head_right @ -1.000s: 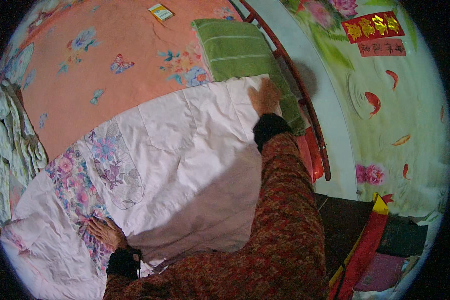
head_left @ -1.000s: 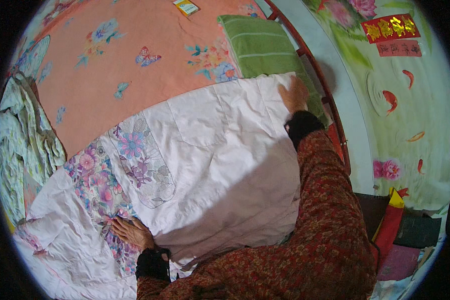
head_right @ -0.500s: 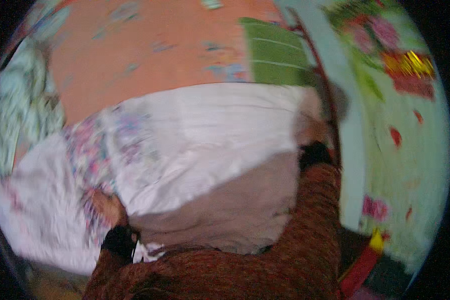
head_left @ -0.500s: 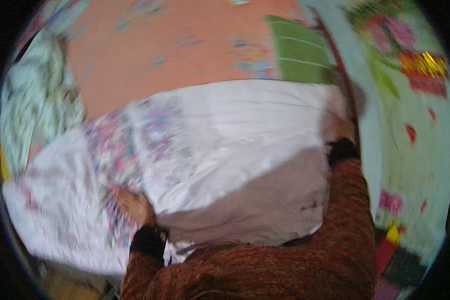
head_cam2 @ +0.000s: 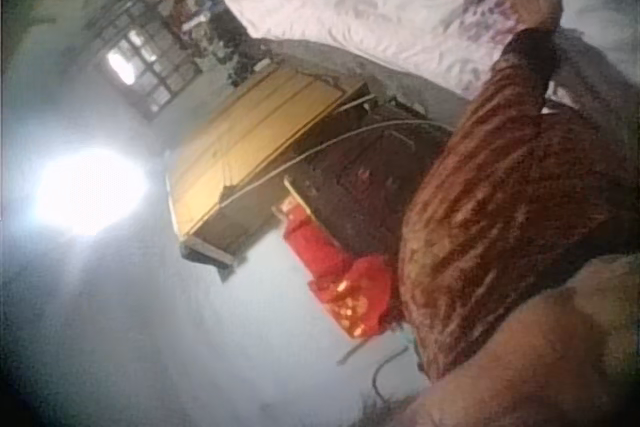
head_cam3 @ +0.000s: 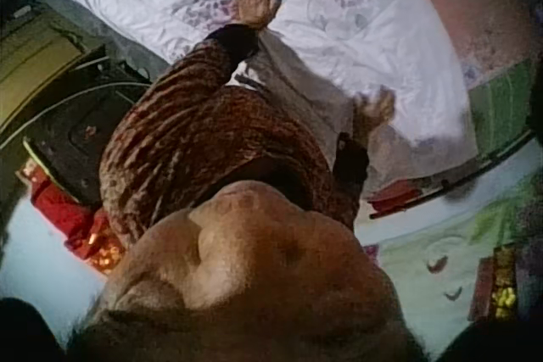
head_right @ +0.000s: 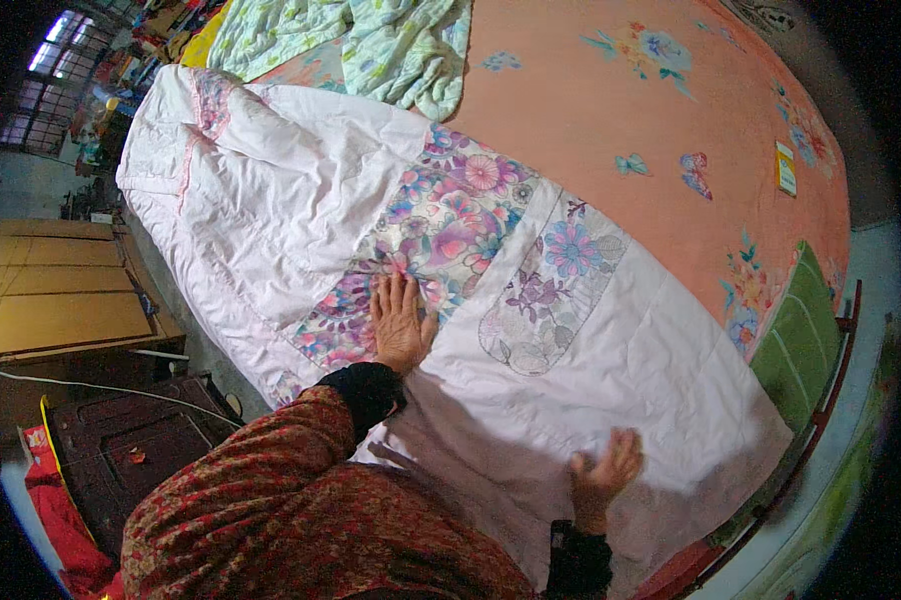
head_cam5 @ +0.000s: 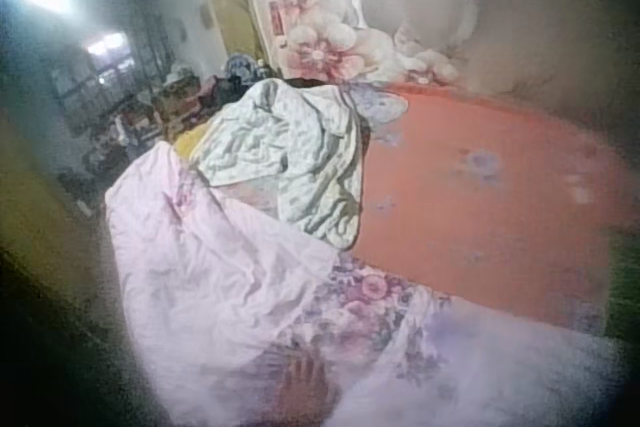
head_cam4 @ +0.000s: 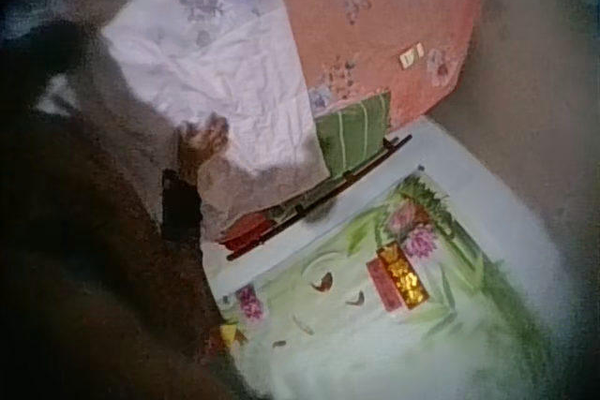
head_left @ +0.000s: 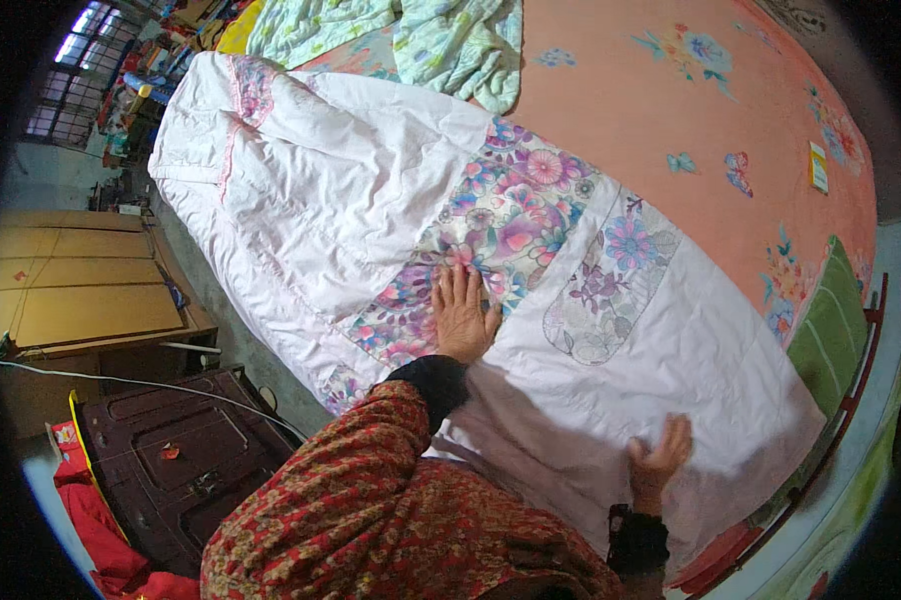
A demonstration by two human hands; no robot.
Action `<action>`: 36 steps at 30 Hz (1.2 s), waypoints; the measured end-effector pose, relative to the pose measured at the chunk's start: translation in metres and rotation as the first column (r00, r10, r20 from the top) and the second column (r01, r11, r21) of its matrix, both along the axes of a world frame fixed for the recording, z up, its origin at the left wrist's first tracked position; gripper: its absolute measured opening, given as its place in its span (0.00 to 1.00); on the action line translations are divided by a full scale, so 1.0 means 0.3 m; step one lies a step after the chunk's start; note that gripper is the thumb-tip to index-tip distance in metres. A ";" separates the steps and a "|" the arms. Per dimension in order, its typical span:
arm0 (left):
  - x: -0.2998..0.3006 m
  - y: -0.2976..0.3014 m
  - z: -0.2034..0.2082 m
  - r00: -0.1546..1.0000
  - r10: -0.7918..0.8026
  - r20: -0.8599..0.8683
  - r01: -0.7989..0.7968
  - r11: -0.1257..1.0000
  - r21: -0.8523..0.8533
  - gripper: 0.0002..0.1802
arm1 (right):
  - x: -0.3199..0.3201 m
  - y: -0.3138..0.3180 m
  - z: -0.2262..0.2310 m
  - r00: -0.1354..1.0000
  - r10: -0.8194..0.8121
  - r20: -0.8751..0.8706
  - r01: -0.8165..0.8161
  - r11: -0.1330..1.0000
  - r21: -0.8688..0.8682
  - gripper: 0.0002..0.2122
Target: The person folds a white quilt on a bed, repeatedly aligning edges and smoothing the surface. They fold the quilt in half multiple times and adjust the folds to keep it neat.
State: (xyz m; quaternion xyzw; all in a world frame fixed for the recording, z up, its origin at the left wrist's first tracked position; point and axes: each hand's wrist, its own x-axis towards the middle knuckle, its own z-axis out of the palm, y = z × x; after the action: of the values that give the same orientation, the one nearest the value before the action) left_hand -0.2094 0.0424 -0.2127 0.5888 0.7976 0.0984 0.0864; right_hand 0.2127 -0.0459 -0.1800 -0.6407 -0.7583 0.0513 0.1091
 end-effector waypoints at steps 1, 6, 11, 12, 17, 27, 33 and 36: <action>-0.003 0.001 -0.001 1.000 -0.006 -0.007 0.006 1.000 -0.002 0.38 | -0.032 -0.020 0.005 0.995 0.006 0.103 0.008 0.991 -0.137 0.31; -0.015 0.001 -0.016 0.998 -0.030 -0.049 0.030 1.000 0.009 0.37 | -0.037 -0.089 0.094 0.991 -0.096 0.095 0.088 0.993 0.083 0.28; -0.033 -0.012 -0.080 0.983 -0.102 -0.151 0.116 0.989 0.088 0.36 | -0.254 -0.340 0.099 0.970 -0.080 0.230 0.184 0.859 -0.477 0.33; -0.044 -0.009 -0.103 0.976 -0.120 -0.179 0.134 0.989 0.064 0.36 | -0.275 -0.355 0.071 0.975 -0.110 0.191 0.184 0.882 -0.433 0.32; -0.080 -0.009 -0.219 0.931 -0.093 -0.354 0.132 0.987 0.087 0.36 | -0.259 -0.362 -0.018 0.982 -0.182 0.056 0.190 0.963 -0.192 0.32; -0.141 0.024 -0.221 0.957 -0.178 -0.229 0.173 0.984 -0.043 0.44 | -0.264 -0.369 -0.002 0.973 -0.231 0.005 0.231 0.973 -0.014 0.31; -0.190 -0.173 -0.089 0.871 -0.489 -0.052 0.490 0.856 0.165 0.43 | -0.271 -0.372 0.012 0.970 -0.240 -0.038 0.238 0.969 -0.065 0.29; -0.170 -0.375 -0.041 0.813 -0.573 -0.104 0.579 0.815 0.037 0.40 | -0.216 -0.389 0.024 0.980 -0.185 -0.070 0.180 0.981 -0.074 0.27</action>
State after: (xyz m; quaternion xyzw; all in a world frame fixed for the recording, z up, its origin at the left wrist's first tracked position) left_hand -0.2605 -0.0699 -0.2251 0.8087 0.5814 0.0683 0.0570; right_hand 0.1481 -0.1627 -0.1727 -0.7083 -0.6895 0.0910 0.1207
